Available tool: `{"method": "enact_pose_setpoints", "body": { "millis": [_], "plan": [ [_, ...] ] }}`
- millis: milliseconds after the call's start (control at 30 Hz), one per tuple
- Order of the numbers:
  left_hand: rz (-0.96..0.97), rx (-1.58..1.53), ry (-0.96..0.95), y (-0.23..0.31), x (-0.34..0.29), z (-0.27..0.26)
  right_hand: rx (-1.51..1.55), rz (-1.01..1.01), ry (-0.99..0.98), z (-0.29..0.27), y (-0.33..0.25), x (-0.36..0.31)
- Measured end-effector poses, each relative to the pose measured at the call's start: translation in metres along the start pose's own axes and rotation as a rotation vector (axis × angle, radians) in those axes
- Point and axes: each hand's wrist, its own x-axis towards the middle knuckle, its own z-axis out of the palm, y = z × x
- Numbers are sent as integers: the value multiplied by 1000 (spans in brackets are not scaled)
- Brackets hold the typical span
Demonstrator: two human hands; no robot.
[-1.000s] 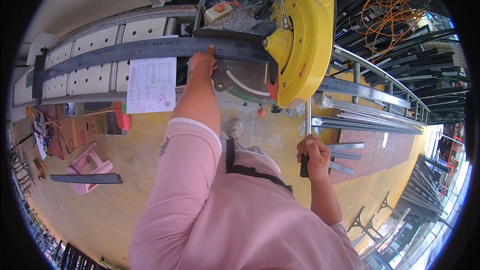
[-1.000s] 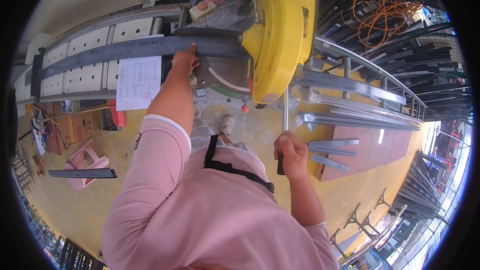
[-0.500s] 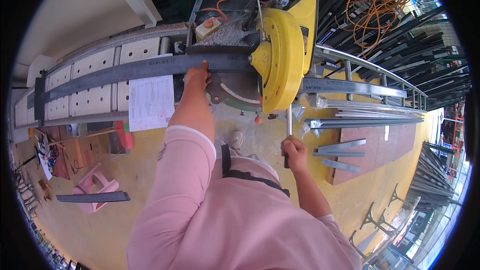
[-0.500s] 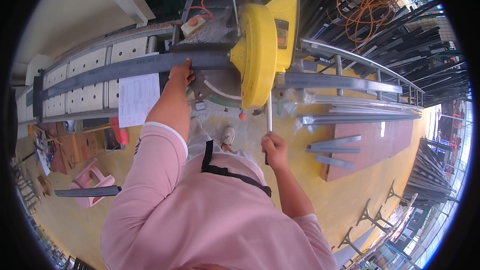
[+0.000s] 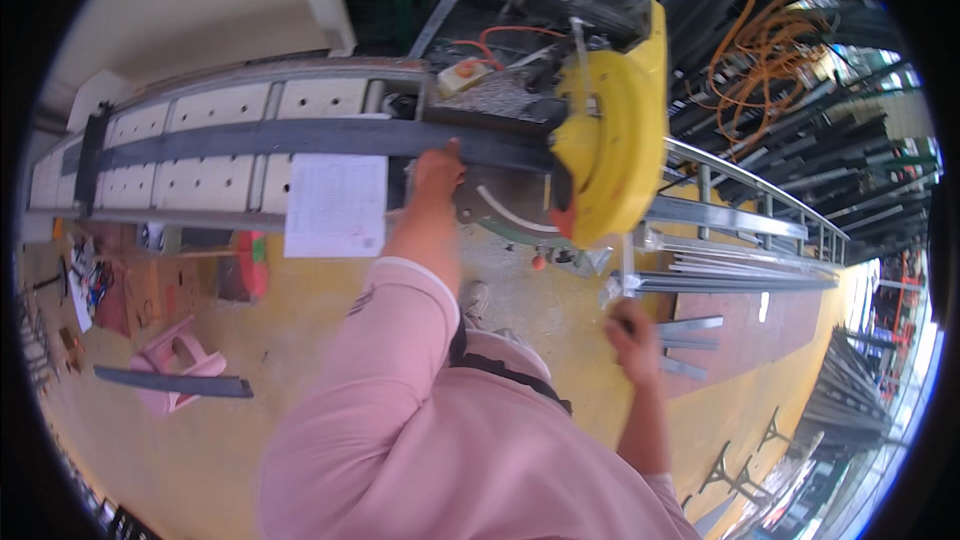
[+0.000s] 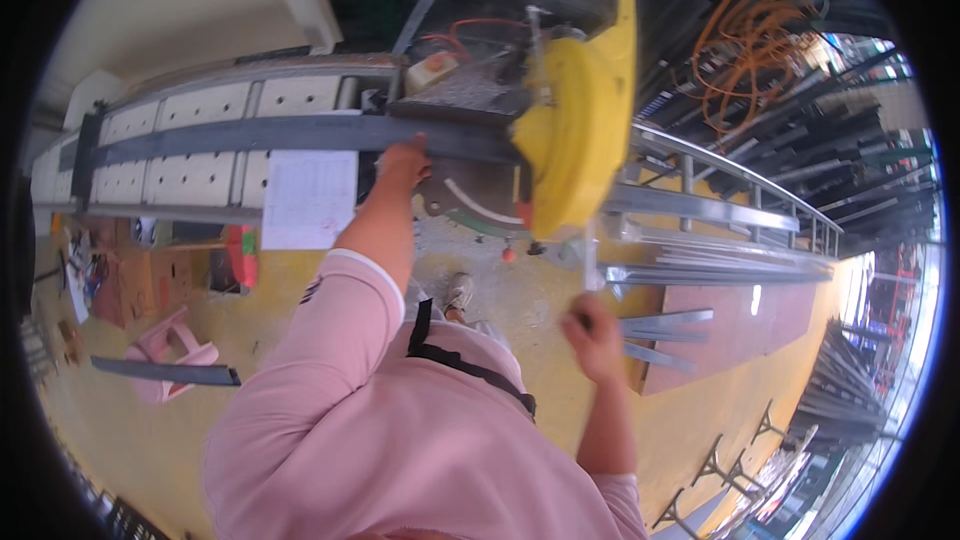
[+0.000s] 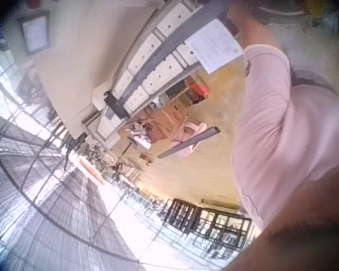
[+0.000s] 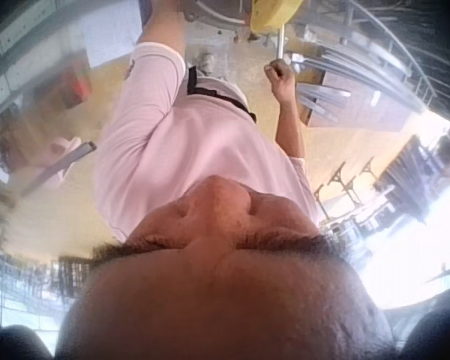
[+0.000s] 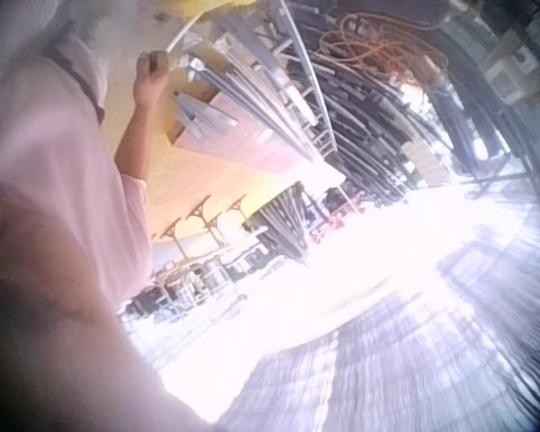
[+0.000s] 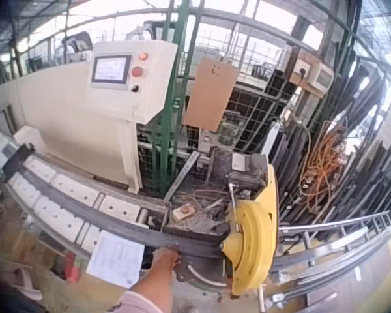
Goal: The person interacts with a machine control panel, positions long metal profiles onto a conveyor and into a miter saw, operates the saw to cut the profiles, and سپس stacks the finished pieces onto a large metal frame.
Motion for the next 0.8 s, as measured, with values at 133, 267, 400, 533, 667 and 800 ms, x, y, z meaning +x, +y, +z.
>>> {"method": "enact_pose_setpoints", "body": {
  "millis": [133,267,400,533,667,800],
  "plan": [
    [-22,-442,22,-15,3,-11,-170,-266,299,-78,-99,-21],
    [-80,-810,246,-34,19,-41,-391,-254,724,-118,-182,19],
    [-224,-1019,198,-20,20,-55,-503,-274,872,-163,-223,64],
    [-51,-986,332,-24,7,-49,-596,-444,900,-201,-231,98],
    [29,-922,293,-21,-72,-65,-1006,-887,968,-143,-207,77],
    [199,-895,82,-80,-136,-85,-960,-776,232,48,-113,70]
  ]
}}
